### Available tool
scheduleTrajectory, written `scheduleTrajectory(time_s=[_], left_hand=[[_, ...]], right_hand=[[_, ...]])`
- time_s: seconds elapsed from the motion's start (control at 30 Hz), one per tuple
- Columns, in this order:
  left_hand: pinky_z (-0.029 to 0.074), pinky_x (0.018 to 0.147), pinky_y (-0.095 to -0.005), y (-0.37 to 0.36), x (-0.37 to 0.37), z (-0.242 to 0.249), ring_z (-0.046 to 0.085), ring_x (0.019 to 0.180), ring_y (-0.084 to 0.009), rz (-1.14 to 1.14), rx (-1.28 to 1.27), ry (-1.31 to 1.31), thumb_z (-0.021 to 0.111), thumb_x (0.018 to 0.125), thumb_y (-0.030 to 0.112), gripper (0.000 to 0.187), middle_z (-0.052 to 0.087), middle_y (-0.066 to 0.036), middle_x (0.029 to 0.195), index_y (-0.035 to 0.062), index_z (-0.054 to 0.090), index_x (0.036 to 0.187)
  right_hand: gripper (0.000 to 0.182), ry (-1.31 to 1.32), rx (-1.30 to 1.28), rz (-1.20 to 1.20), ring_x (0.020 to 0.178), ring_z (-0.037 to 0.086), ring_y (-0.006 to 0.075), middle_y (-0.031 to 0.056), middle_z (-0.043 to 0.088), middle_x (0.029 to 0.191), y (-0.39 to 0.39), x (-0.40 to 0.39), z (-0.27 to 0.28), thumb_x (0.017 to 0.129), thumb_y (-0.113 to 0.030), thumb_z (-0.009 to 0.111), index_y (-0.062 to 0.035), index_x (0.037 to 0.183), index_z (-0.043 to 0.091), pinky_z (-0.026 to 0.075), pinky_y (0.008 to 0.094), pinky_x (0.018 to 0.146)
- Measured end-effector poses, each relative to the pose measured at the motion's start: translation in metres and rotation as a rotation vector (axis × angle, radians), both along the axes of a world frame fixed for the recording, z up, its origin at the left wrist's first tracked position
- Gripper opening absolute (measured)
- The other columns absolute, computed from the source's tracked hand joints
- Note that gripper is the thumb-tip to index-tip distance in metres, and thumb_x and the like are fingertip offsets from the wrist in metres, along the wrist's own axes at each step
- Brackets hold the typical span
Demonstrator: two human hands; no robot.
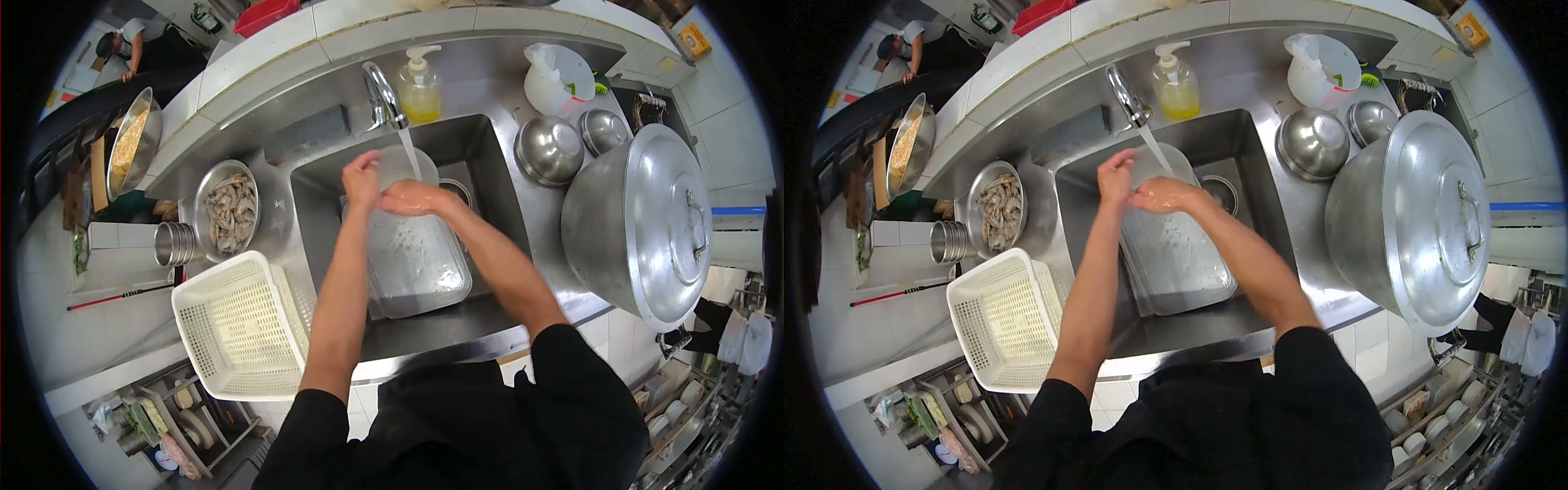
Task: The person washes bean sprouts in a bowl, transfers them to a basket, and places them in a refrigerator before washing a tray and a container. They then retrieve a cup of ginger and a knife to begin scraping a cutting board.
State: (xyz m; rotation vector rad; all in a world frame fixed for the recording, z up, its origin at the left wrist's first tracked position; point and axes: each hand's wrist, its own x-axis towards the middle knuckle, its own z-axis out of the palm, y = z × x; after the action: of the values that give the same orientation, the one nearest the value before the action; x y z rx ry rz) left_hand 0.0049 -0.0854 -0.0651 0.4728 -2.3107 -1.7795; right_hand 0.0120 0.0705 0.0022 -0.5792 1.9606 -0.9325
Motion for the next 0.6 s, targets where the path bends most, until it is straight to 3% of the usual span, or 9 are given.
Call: scheduleTrajectory(time_s=[0.07, 0.13, 0.2, 0.3, 0.4, 0.47, 0.53, 0.6], left_hand=[[0.049, 0.077, -0.0374, -0.026, -0.004, -0.024, 0.065, 0.089, -0.0215, 0.029, 0.286, -0.2, 0.053, 0.095, 0.017, 0.026, 0.069, -0.007, 0.106, 0.0134, 0.065, 0.117], [0.048, 0.08, -0.0378, -0.015, 0.008, 0.01, 0.063, 0.094, -0.0216, 0.063, 0.439, -0.362, 0.05, 0.097, 0.029, 0.034, 0.065, -0.007, 0.116, 0.0135, 0.057, 0.127], [0.047, 0.087, -0.0373, -0.007, 0.02, 0.018, 0.059, 0.103, -0.0211, 0.06, 0.621, -0.42, 0.045, 0.099, 0.041, 0.045, 0.058, -0.007, 0.127, 0.0122, 0.051, 0.133], [0.045, 0.097, -0.0364, -0.003, 0.034, -0.001, 0.054, 0.116, -0.0205, -0.025, 0.828, -0.379, 0.036, 0.098, 0.055, 0.059, 0.051, -0.008, 0.136, 0.0097, 0.047, 0.135], [0.045, 0.098, -0.0376, 0.017, 0.048, -0.013, 0.055, 0.116, -0.0218, -0.195, 0.815, -0.461, 0.034, 0.098, 0.058, 0.063, 0.054, -0.009, 0.132, 0.0097, 0.048, 0.135], [0.045, 0.098, -0.038, 0.025, 0.046, -0.02, 0.056, 0.116, -0.022, -0.413, 0.73, -0.588, 0.036, 0.098, 0.057, 0.062, 0.056, -0.009, 0.129, 0.0095, 0.047, 0.136], [0.047, 0.094, -0.0351, 0.045, 0.029, -0.006, 0.058, 0.109, -0.0204, -0.559, 0.525, -0.626, 0.041, 0.097, 0.054, 0.059, 0.06, -0.01, 0.123, 0.006, 0.053, 0.129], [0.049, 0.087, -0.0346, 0.071, 0.002, 0.005, 0.061, 0.102, -0.0195, -0.679, 0.31, -0.642, 0.045, 0.097, 0.051, 0.055, 0.063, -0.01, 0.117, 0.0039, 0.06, 0.12]], right_hand=[[0.037, 0.553, 0.382, 0.5, 0.104, 0.063, 0.0283, 0.0146, 0.065, 0.115, -0.009, 0.015, 0.045, 0.081, -0.026, 0.063, -0.0031, 0.111, 0.064, 0.049, 0.0443, 0.084], [0.029, 0.733, 0.277, 0.337, 0.097, 0.066, 0.0322, 0.0168, 0.068, 0.105, -0.014, -0.013, 0.034, 0.077, -0.024, 0.066, -0.0017, 0.096, 0.069, 0.051, 0.0458, 0.079], [0.026, 0.612, 0.383, 0.398, 0.087, 0.068, 0.0332, 0.0173, 0.069, 0.092, -0.019, -0.061, 0.05, 0.079, -0.025, 0.064, -0.0011, 0.088, 0.069, 0.051, 0.0457, 0.074], [0.024, 0.811, -0.069, -0.048, 0.077, 0.068, 0.034, 0.0175, 0.068, 0.08, -0.009, -0.061, 0.03, 0.08, -0.025, 0.063, -0.0022, 0.082, 0.07, 0.051, 0.045, 0.066], [0.032, 0.71, -0.14, -0.534, 0.061, 0.064, 0.0299, 0.0187, 0.066, 0.073, 0.023, -0.04, -0.004, 0.083, -0.032, 0.063, -0.001, 0.076, 0.067, 0.048, 0.0414, 0.056], [0.032, 0.211, -0.233, -0.865, 0.056, 0.058, 0.0192, 0.0076, 0.062, 0.065, 0.065, -0.022, -0.037, 0.084, -0.033, 0.065, -0.0036, 0.071, 0.066, 0.046, 0.0367, 0.054], [0.035, -0.057, -0.459, -1.174, 0.049, 0.049, 0.011, 0.0009, 0.053, 0.058, 0.105, 0.001, -0.077, 0.088, -0.033, 0.065, -0.0064, 0.066, 0.06, 0.04, 0.0304, 0.046], [0.034, -0.235, -0.555, -1.47, 0.045, 0.044, 0.0088, -0.0023, 0.047, 0.055, 0.128, 0.023, -0.078, 0.091, -0.031, 0.063, -0.0103, 0.065, 0.055, 0.033, 0.0258, 0.041]])
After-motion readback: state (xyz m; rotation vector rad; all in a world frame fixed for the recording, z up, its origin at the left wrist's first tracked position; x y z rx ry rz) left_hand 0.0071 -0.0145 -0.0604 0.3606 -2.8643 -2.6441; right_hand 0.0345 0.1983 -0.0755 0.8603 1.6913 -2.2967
